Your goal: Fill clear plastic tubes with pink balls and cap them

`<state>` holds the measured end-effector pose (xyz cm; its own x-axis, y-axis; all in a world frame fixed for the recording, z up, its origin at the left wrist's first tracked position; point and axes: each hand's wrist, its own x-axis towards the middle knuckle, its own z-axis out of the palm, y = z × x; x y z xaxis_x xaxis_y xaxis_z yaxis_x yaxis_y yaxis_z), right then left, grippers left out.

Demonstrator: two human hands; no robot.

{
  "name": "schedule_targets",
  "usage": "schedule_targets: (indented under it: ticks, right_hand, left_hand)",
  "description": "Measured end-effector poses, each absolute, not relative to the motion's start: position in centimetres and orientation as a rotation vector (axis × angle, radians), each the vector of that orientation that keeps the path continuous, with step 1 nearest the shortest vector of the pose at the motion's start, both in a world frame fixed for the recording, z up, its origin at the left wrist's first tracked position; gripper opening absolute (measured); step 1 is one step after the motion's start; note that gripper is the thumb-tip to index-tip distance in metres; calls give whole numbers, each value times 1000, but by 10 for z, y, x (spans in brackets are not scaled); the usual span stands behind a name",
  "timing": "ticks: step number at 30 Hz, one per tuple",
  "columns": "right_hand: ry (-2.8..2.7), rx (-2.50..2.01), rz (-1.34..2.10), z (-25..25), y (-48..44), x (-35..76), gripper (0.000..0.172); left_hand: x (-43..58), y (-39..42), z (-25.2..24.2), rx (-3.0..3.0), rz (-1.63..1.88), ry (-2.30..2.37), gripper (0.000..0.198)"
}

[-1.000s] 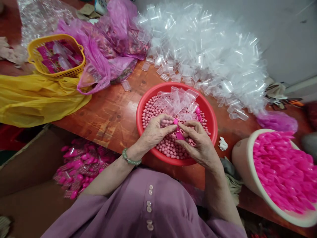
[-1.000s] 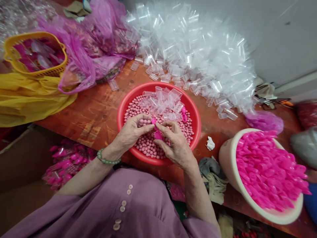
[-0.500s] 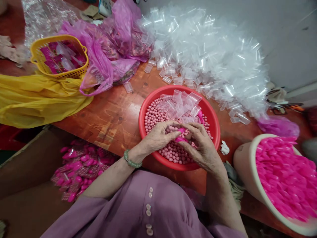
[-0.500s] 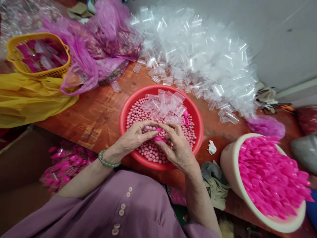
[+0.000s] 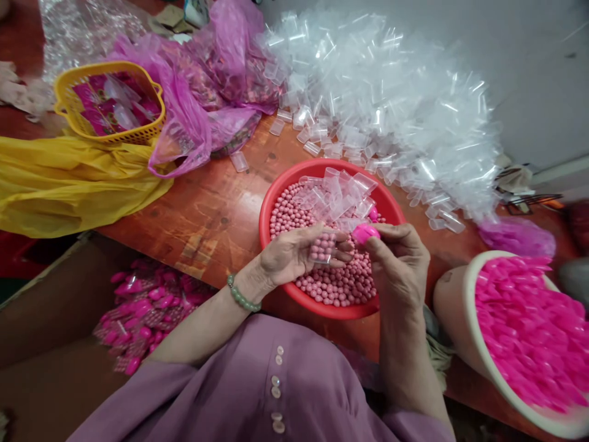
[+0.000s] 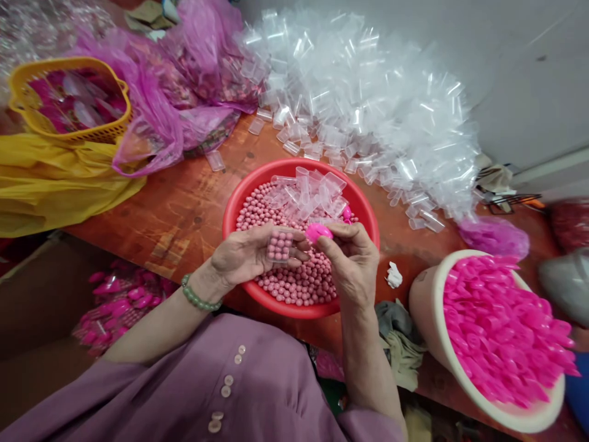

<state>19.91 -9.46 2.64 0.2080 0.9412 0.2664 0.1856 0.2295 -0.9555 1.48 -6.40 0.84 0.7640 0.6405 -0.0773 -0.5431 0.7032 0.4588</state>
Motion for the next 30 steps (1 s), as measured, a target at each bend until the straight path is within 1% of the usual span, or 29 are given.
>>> schedule_targets:
  ticks: [2, 5, 11, 16, 20, 24, 30]
  right_hand:
    - [-1218, -1241, 741, 29, -87, 193, 21]
    - [-1252, -1248, 736, 34, -80, 183, 22]
    - [-1367, -1242, 853, 37, -80, 175, 17]
    - [-1451, -1156, 820, 33, -79, 179, 13]
    - [-1513, -1199, 835, 32, -81, 185, 13]
    - [-1531, -1224, 870, 32, -83, 190, 14]
    - [-1692, -1228, 784, 29, -83, 192, 11]
  left_hand:
    - [12, -65, 8, 438, 631, 211, 29]
    - [12, -69, 6, 483, 598, 214, 33]
    - [16, -71, 4, 543, 626, 221, 29]
    - [19, -72, 1, 598, 637, 267, 28]
    - [22, -72, -4, 733, 688, 338, 33]
    - [20, -70, -3, 880, 664, 362, 40]
    - [18, -69, 0, 902, 633, 353, 43]
